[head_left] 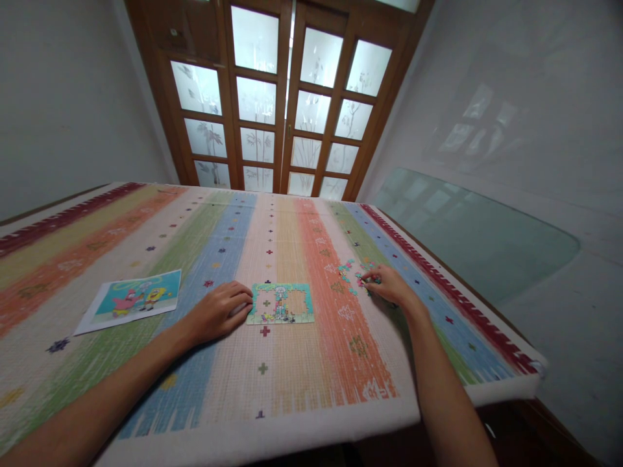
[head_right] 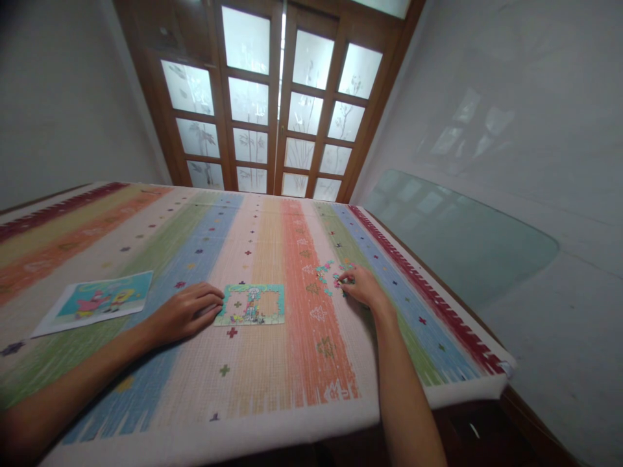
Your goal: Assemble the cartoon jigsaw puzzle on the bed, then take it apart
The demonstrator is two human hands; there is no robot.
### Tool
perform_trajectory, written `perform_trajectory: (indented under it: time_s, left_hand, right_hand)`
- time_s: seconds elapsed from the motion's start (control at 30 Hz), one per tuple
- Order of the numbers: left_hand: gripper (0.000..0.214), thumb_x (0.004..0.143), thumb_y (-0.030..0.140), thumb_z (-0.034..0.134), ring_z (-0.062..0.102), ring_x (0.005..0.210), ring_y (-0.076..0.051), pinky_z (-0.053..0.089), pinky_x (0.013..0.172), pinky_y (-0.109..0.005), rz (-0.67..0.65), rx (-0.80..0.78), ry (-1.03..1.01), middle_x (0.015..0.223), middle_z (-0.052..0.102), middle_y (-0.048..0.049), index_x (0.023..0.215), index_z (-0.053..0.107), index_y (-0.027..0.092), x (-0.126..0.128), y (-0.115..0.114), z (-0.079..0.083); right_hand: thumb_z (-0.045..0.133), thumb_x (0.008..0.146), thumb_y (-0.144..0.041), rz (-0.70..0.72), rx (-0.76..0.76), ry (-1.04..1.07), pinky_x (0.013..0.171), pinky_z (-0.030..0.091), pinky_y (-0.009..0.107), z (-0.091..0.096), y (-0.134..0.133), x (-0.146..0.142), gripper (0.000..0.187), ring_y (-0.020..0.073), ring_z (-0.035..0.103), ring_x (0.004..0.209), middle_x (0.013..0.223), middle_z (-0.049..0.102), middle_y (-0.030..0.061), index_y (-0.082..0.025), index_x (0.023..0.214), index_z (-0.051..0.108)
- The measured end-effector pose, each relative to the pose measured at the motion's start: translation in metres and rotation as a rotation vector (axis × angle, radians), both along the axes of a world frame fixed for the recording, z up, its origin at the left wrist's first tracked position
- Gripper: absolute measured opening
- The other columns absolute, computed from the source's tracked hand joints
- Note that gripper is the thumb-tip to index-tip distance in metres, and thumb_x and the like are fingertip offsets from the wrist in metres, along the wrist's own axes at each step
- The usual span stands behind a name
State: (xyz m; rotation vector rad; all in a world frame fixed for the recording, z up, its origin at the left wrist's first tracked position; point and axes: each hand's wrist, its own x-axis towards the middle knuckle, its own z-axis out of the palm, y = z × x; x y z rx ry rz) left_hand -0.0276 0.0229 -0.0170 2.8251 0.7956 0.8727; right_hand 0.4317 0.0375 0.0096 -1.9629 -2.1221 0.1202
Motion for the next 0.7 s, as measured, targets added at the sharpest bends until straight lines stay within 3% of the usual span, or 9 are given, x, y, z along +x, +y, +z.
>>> perform_trajectory:
  time_s: [0.2,0.47,0.6,0.7]
  left_hand:
    - [0.021,0.103,0.023,0.048,0.065,0.092,-0.022,0.054,0.083,-0.036,-0.006,0.003,0.006,0.101,0.069,-0.0092,0.099,0.067,0.017,0.0,0.0,0.001]
    - [0.02,0.103,0.023,0.049,0.066,0.093,-0.022,0.054,0.084,-0.035,-0.001,0.002,-0.006,0.1,0.07,-0.009,0.1,0.068,0.017,0.0,0.0,0.001]
    - [0.021,0.103,0.024,0.048,0.066,0.092,-0.022,0.055,0.083,-0.036,-0.003,0.002,-0.009,0.1,0.07,-0.0094,0.101,0.068,0.017,0.0,0.0,0.001]
    - [0.022,0.103,0.024,0.047,0.066,0.092,-0.022,0.055,0.084,-0.037,-0.002,-0.006,-0.004,0.1,0.07,-0.0099,0.102,0.068,0.016,0.0,0.0,0.0]
  right_hand:
    - [0.073,0.076,-0.016,0.058,-0.01,0.05,0.078,0.049,0.029,0.005,-0.001,-0.003,0.019,0.0202,0.067,0.081,0.086,0.074,0.0055,-0.021,0.091,0.082]
    - [0.058,0.086,-0.011,-0.043,-0.02,-0.04,0.087,0.05,0.028,-0.002,0.002,0.0,0.028,0.0219,0.071,0.095,0.099,0.079,0.0081,-0.022,0.096,0.082]
    - [0.059,0.089,-0.016,-0.043,0.002,-0.044,0.086,0.049,0.028,-0.004,0.002,0.002,0.027,0.0216,0.07,0.094,0.1,0.078,0.0085,-0.021,0.104,0.081]
    - [0.061,0.089,-0.019,-0.029,0.004,-0.045,0.082,0.048,0.027,-0.006,0.002,0.002,0.023,0.0208,0.07,0.091,0.098,0.078,0.008,-0.02,0.1,0.081]
